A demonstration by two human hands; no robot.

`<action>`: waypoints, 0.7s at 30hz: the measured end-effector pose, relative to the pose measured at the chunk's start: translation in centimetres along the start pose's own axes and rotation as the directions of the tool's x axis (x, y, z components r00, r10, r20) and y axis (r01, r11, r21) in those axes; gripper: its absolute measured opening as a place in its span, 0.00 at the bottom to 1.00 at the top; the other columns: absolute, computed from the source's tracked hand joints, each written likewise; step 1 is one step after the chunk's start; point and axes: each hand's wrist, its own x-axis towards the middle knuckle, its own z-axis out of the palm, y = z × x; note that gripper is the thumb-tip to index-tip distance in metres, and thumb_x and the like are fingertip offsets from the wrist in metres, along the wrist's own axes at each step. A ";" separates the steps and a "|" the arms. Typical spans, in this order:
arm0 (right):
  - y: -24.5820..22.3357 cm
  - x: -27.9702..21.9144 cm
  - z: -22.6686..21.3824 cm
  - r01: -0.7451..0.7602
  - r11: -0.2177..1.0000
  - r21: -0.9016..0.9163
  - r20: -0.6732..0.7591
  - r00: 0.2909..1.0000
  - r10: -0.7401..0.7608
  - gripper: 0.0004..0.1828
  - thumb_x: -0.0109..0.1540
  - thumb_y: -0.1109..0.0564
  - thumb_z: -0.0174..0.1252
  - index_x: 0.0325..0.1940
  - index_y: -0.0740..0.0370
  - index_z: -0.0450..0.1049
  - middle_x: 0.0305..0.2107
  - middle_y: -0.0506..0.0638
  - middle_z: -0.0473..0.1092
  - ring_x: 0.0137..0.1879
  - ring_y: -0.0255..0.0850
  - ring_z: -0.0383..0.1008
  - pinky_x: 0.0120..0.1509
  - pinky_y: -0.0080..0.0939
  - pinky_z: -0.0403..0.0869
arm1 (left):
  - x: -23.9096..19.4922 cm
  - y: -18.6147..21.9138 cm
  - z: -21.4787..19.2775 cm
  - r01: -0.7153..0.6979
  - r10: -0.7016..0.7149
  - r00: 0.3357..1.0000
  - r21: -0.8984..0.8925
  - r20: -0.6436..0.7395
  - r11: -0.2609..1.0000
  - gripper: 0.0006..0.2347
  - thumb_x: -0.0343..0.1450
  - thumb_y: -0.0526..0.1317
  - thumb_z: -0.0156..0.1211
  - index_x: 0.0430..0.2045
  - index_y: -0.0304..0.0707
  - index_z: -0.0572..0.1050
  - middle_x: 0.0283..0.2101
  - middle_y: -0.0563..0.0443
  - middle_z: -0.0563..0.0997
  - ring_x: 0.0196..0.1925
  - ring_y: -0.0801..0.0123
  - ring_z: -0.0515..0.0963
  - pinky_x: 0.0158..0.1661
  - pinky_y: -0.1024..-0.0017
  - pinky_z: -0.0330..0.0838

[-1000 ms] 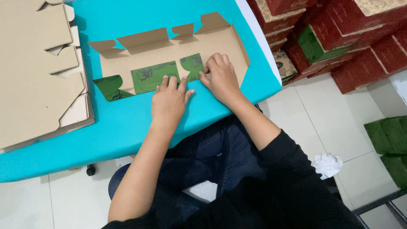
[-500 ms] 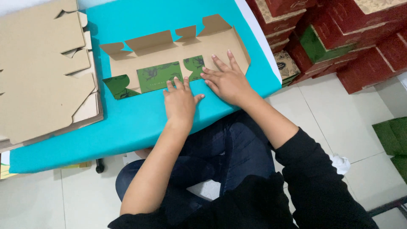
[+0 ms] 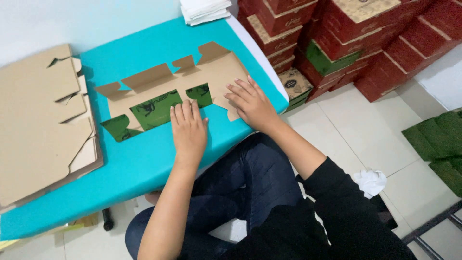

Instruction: Folding a flat cardboard template into a small decorative box and placing a paper liner inside.

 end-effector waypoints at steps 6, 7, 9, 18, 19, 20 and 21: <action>4.2 -0.6 -1.0 -0.304 0.952 0.037 0.085 0.950 0.300 0.40 0.53 0.56 0.59 0.69 0.50 0.54 0.61 0.53 0.55 0.67 0.55 0.55 0.69 0.58 0.57 | 1.6 1.3 1.9 -0.040 0.012 0.981 -0.144 -0.192 0.989 0.23 0.65 0.48 0.62 0.50 0.36 0.64 0.49 0.44 0.65 0.56 0.53 0.64 0.57 0.59 0.59; 4.8 -0.6 -0.8 -0.304 0.952 0.035 0.089 0.950 0.300 0.40 0.53 0.56 0.59 0.69 0.50 0.54 0.61 0.53 0.55 0.67 0.55 0.55 0.69 0.58 0.57 | 1.8 1.6 1.8 -0.039 0.010 0.982 -0.147 -0.190 0.988 0.23 0.65 0.48 0.62 0.50 0.36 0.64 0.49 0.44 0.65 0.56 0.53 0.64 0.57 0.59 0.59; 5.8 -0.7 -0.3 -0.353 0.913 0.205 0.304 0.909 0.284 0.34 0.56 0.59 0.52 0.68 0.59 0.56 0.59 0.57 0.62 0.67 0.51 0.59 0.74 0.52 0.51 | 1.9 2.0 1.7 -0.122 0.075 0.979 -0.254 -0.189 0.959 0.19 0.69 0.47 0.55 0.51 0.40 0.66 0.53 0.45 0.64 0.59 0.54 0.62 0.59 0.59 0.57; 6.3 2.0 -4.7 -0.461 0.791 0.403 0.552 0.812 0.192 0.35 0.53 0.63 0.56 0.66 0.60 0.60 0.62 0.59 0.59 0.65 0.60 0.61 0.67 0.61 0.60 | 1.7 0.7 2.7 -0.035 0.023 0.999 -0.412 -0.033 0.911 0.19 0.71 0.55 0.47 0.52 0.48 0.71 0.52 0.52 0.71 0.59 0.62 0.64 0.63 0.60 0.53; 6.5 2.0 -4.7 -0.464 0.791 0.399 0.558 0.807 0.192 0.35 0.53 0.63 0.56 0.66 0.60 0.60 0.62 0.59 0.59 0.65 0.60 0.61 0.67 0.61 0.60 | 1.7 0.6 2.8 -0.032 0.022 0.999 -0.418 -0.028 0.908 0.19 0.71 0.55 0.47 0.52 0.48 0.71 0.52 0.52 0.71 0.59 0.62 0.64 0.63 0.60 0.53; 6.6 2.0 -4.6 -0.459 0.796 0.396 0.561 0.807 0.186 0.40 0.53 0.61 0.59 0.69 0.57 0.55 0.65 0.58 0.55 0.67 0.60 0.57 0.68 0.62 0.57 | 1.8 0.3 2.8 -0.042 0.023 0.998 -0.395 -0.052 0.918 0.19 0.70 0.55 0.51 0.50 0.48 0.72 0.49 0.53 0.72 0.57 0.63 0.66 0.63 0.60 0.54; 6.8 2.1 -4.5 -0.454 0.800 0.393 0.564 0.806 0.180 0.45 0.52 0.59 0.62 0.71 0.53 0.51 0.67 0.57 0.50 0.69 0.60 0.53 0.70 0.63 0.54 | 1.8 0.1 2.9 -0.052 0.025 0.997 -0.372 -0.076 0.927 0.19 0.68 0.56 0.54 0.48 0.49 0.73 0.45 0.54 0.73 0.55 0.64 0.68 0.63 0.59 0.55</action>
